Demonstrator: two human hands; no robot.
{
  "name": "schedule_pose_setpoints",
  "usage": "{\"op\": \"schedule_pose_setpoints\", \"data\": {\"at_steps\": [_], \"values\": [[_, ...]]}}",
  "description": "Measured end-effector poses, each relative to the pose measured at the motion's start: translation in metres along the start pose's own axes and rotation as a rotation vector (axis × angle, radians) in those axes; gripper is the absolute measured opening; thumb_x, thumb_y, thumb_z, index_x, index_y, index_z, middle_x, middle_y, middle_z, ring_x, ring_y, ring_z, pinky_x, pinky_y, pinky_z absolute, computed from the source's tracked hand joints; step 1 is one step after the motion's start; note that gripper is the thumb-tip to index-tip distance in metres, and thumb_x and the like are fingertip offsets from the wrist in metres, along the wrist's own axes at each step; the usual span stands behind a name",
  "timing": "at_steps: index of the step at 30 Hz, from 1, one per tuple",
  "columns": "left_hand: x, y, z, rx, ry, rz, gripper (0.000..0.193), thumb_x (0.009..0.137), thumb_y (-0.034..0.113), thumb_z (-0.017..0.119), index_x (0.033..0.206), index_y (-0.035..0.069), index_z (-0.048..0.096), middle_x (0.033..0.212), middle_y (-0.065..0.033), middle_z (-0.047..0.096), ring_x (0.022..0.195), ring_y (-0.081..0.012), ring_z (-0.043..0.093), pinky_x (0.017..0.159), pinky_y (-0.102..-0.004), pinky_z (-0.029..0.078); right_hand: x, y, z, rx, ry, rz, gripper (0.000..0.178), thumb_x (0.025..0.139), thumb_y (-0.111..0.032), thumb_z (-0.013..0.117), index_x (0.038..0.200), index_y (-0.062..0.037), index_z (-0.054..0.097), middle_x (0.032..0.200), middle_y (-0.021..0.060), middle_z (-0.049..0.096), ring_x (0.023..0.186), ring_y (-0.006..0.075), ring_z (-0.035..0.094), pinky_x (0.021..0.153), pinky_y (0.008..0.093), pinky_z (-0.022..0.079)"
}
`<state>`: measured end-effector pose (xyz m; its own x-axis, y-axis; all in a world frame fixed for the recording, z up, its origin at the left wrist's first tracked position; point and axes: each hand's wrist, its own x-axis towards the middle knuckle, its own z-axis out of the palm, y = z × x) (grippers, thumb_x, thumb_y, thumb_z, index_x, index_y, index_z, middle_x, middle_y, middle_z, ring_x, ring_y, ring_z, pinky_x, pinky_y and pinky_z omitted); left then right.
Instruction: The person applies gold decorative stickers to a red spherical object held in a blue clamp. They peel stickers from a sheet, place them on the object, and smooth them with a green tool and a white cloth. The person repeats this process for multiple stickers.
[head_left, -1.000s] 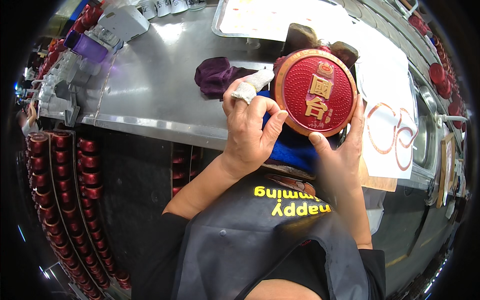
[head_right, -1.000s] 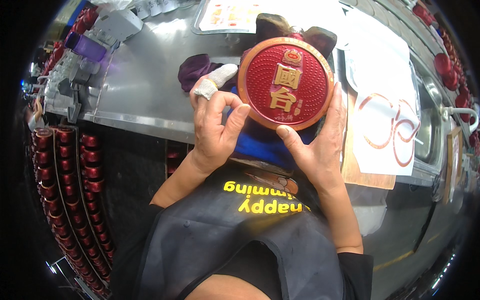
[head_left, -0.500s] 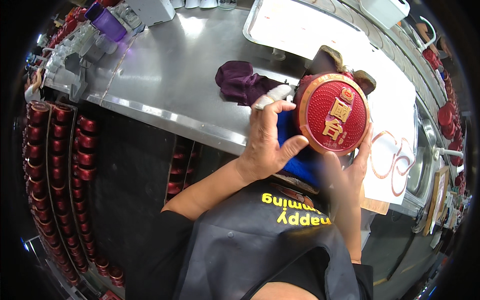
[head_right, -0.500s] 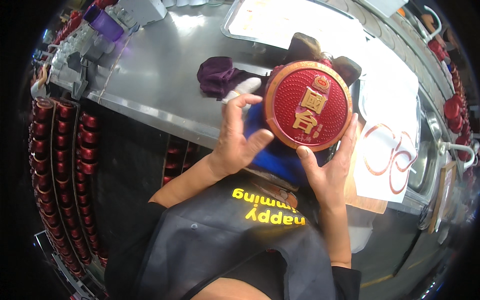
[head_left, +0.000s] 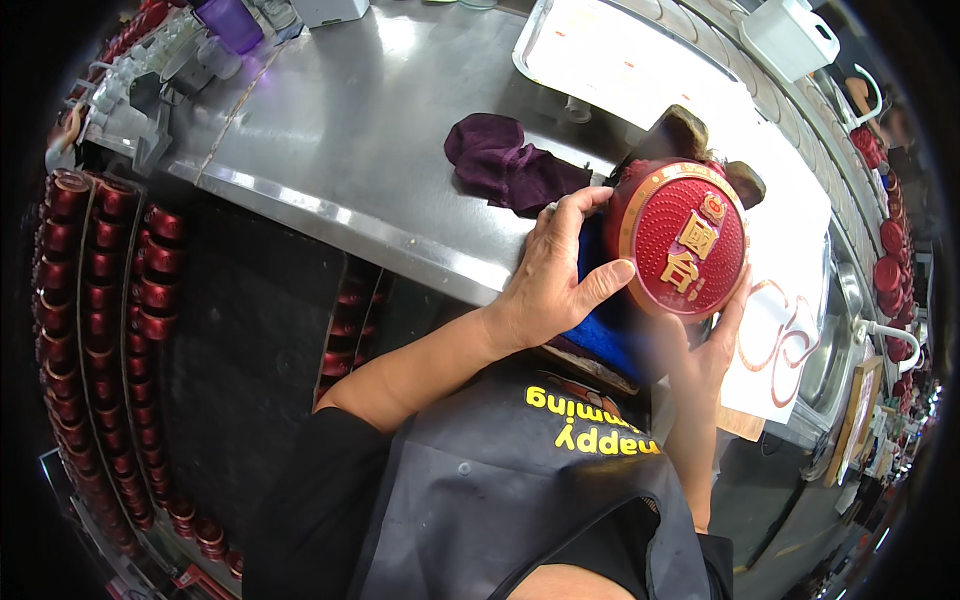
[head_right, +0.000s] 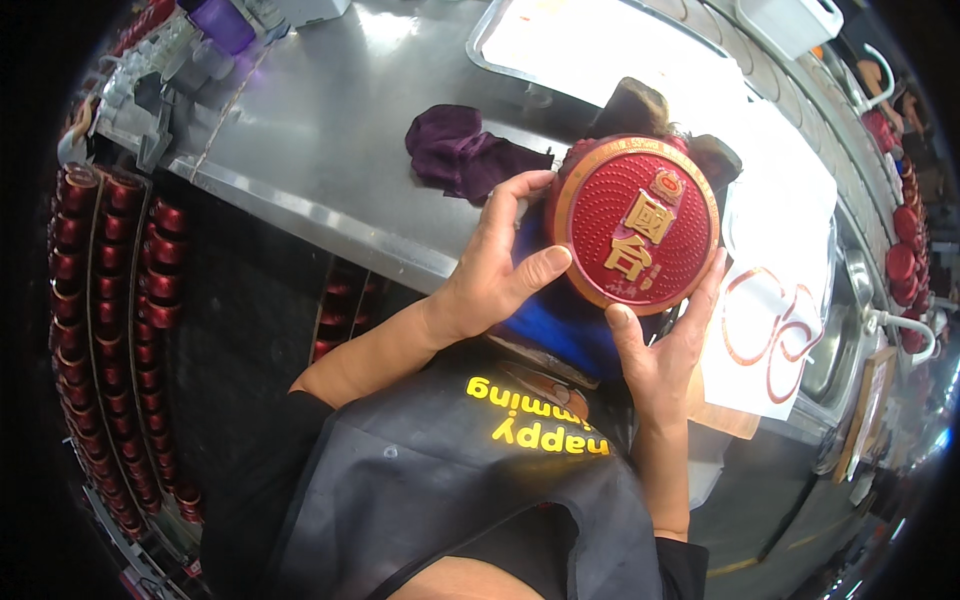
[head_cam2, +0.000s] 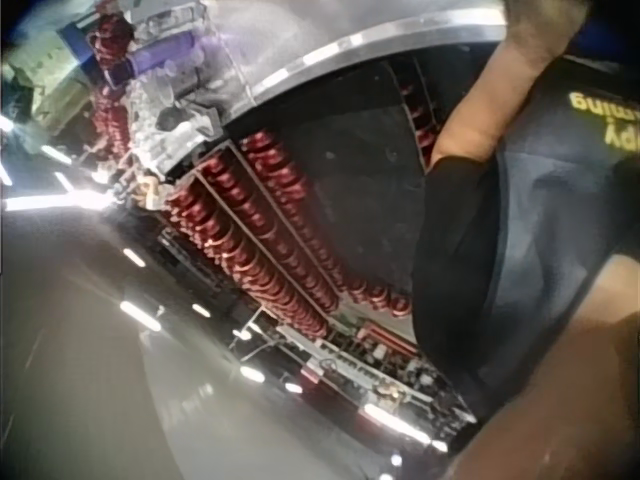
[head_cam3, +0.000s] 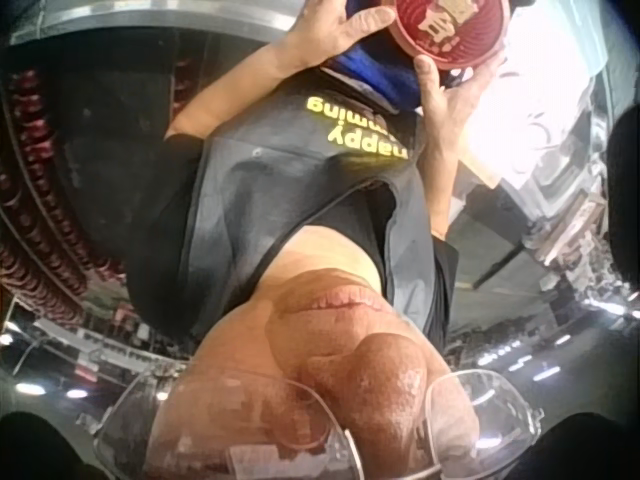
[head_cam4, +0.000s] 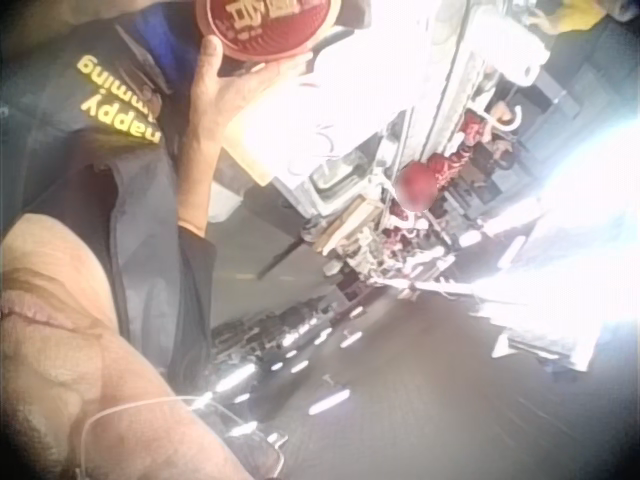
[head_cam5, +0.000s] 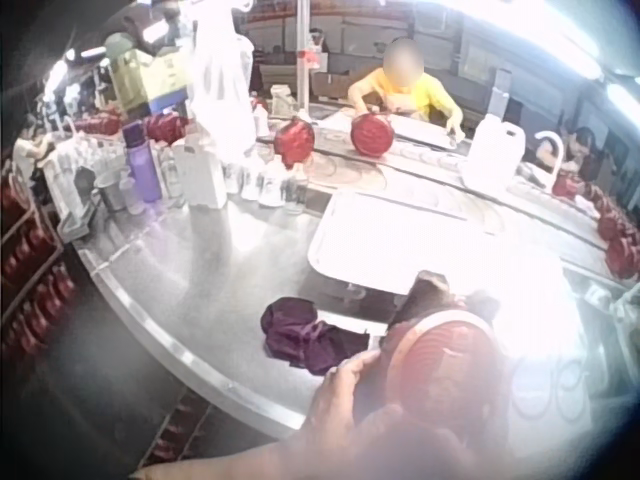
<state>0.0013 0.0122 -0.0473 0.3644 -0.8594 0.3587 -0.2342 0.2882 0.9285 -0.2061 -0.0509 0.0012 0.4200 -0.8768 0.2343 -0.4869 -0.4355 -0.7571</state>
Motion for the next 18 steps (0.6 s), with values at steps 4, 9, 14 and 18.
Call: {"op": "schedule_pose_setpoints", "data": {"at_steps": [4,9,14,18], "values": [[0.0,0.001,-0.002,-0.033,-0.011,-0.027,0.077,0.097,0.047,0.068,0.148,-0.001,0.036,0.141,-0.0241,0.05,0.128,-0.039,0.049,0.11,-0.0482,0.037,0.0,-0.001,0.0,-0.008,0.0,0.012,0.117,0.083,-0.044,0.083,0.161,0.0086,0.013,0.161,0.0294,0.029,0.15,0.0377,0.031,0.122,0.0456,0.026],[-0.005,0.013,0.0,0.284,-0.012,0.026,0.095,0.091,0.059,0.068,0.153,-0.002,0.029,0.14,-0.0287,0.05,0.123,-0.0434,0.048,0.109,-0.0537,0.032,0.0,-0.001,0.0,0.012,-0.008,0.04,0.117,0.083,-0.046,0.082,0.161,0.0085,0.013,0.161,0.0293,0.029,0.151,0.0377,0.03,0.123,0.0455,0.024],[-0.004,0.014,-0.001,0.273,-0.065,-0.023,0.096,0.093,0.059,0.066,0.154,-0.003,0.025,0.141,-0.0307,0.049,0.125,-0.0453,0.047,0.111,-0.0557,0.028,0.0,0.002,0.001,-0.044,0.029,-0.002,0.108,0.083,-0.035,0.078,0.162,0.0042,0.017,0.158,0.0259,0.037,0.147,0.034,0.038,0.122,0.0439,0.028],[-0.002,0.013,-0.002,0.254,-0.083,-0.015,0.095,0.095,0.057,0.065,0.155,-0.004,0.023,0.144,-0.0318,0.047,0.13,-0.0464,0.045,0.114,-0.0563,0.025,-0.001,0.004,0.002,-0.074,0.045,-0.034,0.104,0.082,-0.031,0.076,0.163,0.0019,0.019,0.157,0.0241,0.041,0.145,0.0325,0.043,0.121,0.0434,0.031]]}}
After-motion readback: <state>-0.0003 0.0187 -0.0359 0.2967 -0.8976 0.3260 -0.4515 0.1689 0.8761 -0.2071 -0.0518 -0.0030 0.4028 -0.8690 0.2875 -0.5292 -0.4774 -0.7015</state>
